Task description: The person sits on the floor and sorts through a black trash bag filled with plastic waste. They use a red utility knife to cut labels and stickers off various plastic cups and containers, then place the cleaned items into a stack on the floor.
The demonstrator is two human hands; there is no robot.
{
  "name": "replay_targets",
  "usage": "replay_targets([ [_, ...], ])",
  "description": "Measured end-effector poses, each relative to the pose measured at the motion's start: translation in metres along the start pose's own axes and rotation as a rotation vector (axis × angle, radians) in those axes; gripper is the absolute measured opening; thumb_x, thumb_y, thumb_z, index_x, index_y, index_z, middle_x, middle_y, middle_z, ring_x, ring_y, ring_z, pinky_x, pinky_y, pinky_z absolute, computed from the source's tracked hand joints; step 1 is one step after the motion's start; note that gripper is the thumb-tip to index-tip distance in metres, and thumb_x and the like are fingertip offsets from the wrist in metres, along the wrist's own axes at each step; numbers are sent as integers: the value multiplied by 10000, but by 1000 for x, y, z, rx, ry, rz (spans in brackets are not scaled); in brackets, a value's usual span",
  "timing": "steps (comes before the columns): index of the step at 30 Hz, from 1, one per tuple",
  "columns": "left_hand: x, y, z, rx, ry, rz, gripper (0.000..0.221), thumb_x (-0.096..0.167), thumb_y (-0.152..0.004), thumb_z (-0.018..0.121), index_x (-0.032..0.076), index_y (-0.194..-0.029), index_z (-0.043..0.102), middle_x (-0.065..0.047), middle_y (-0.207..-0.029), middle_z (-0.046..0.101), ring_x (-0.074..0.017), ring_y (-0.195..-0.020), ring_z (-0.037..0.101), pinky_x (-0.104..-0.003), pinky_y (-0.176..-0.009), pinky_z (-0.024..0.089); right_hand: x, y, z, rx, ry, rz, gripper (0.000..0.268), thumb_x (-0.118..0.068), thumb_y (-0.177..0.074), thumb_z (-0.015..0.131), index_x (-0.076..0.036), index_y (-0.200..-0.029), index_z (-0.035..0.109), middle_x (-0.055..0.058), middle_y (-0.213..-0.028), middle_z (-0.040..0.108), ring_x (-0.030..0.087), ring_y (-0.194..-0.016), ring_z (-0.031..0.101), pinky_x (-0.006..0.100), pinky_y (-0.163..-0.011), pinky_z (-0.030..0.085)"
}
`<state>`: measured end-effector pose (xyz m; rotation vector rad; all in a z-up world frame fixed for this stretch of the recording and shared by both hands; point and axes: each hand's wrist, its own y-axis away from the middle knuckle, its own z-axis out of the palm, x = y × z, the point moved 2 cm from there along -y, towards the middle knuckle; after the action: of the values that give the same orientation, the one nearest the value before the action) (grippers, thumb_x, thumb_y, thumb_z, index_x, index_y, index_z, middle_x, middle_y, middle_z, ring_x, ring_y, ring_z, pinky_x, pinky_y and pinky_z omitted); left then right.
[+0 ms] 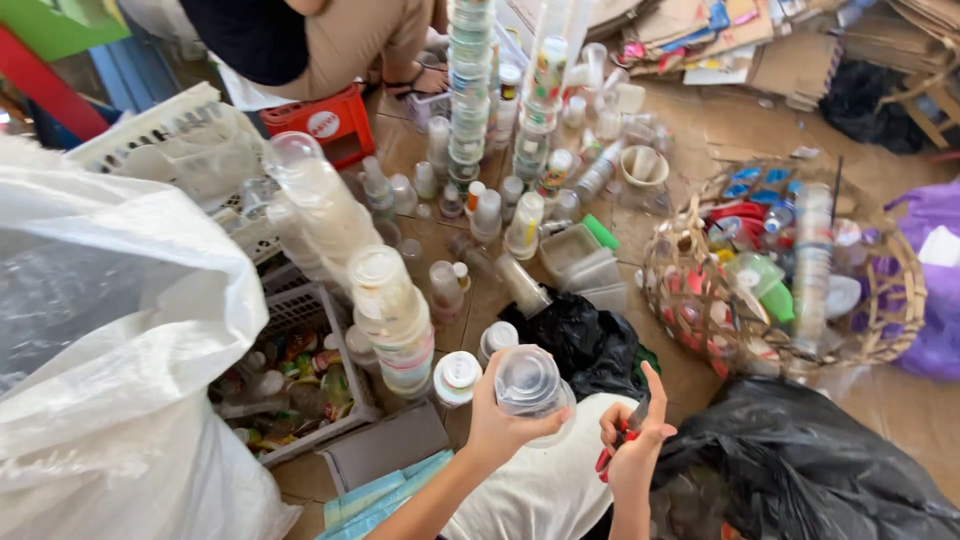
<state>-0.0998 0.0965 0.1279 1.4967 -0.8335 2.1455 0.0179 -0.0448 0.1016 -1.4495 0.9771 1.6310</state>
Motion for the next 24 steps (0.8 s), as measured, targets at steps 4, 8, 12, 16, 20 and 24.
replay_targets([
  [4,45,-18,-17,45,-38,133,731,109,-600,891,65,-1246,551,-80,-1103,706,-186,-957,672,-329,-888,546,-5,-8,5,-43,-11,-35,1158,-958,-720,205,-164,-1552,338,12,-491,367,79,-403,231,245,-354,132],
  [8,91,-44,-59,157,-179,282,697,163,-604,869,98,-1233,577,-59,-1131,698,-190,-1010,657,-347,-967,538,1,-6,9,-73,-46,-49,1103,-939,-761,210,-161,-1526,376,4,-506,377,76,-428,250,240,-385,137],
  [12,126,-86,-112,378,-336,471,689,71,-636,857,138,-1256,565,-61,-1188,659,-215,-1065,673,-367,-1008,563,6,-4,12,-104,-29,-49,1072,-905,-800,200,-134,-1523,378,10,-503,381,76,-418,252,231,-371,161],
  [16,97,-114,-142,478,-573,380,716,194,-686,919,-30,-1251,541,-150,-1099,686,-249,-928,682,-350,-882,557,1,-5,14,-110,-24,-68,1068,-904,-810,218,-115,-1506,398,8,-490,375,79,-409,258,233,-380,165],
  [20,67,-113,-142,376,-645,320,615,167,-689,883,7,-1197,576,-127,-1051,712,-234,-877,672,-352,-851,544,-2,-8,12,-92,-60,-43,1081,-920,-778,234,-139,-1508,394,8,-499,372,78,-418,248,237,-380,166],
  [24,20,-108,-154,355,-659,252,650,164,-675,882,-6,-1229,587,-145,-1063,731,-244,-877,699,-356,-826,554,-3,-10,13,-56,-11,-41,1096,-919,-777,204,-119,-1501,394,-1,-494,355,76,-411,240,239,-374,159],
])
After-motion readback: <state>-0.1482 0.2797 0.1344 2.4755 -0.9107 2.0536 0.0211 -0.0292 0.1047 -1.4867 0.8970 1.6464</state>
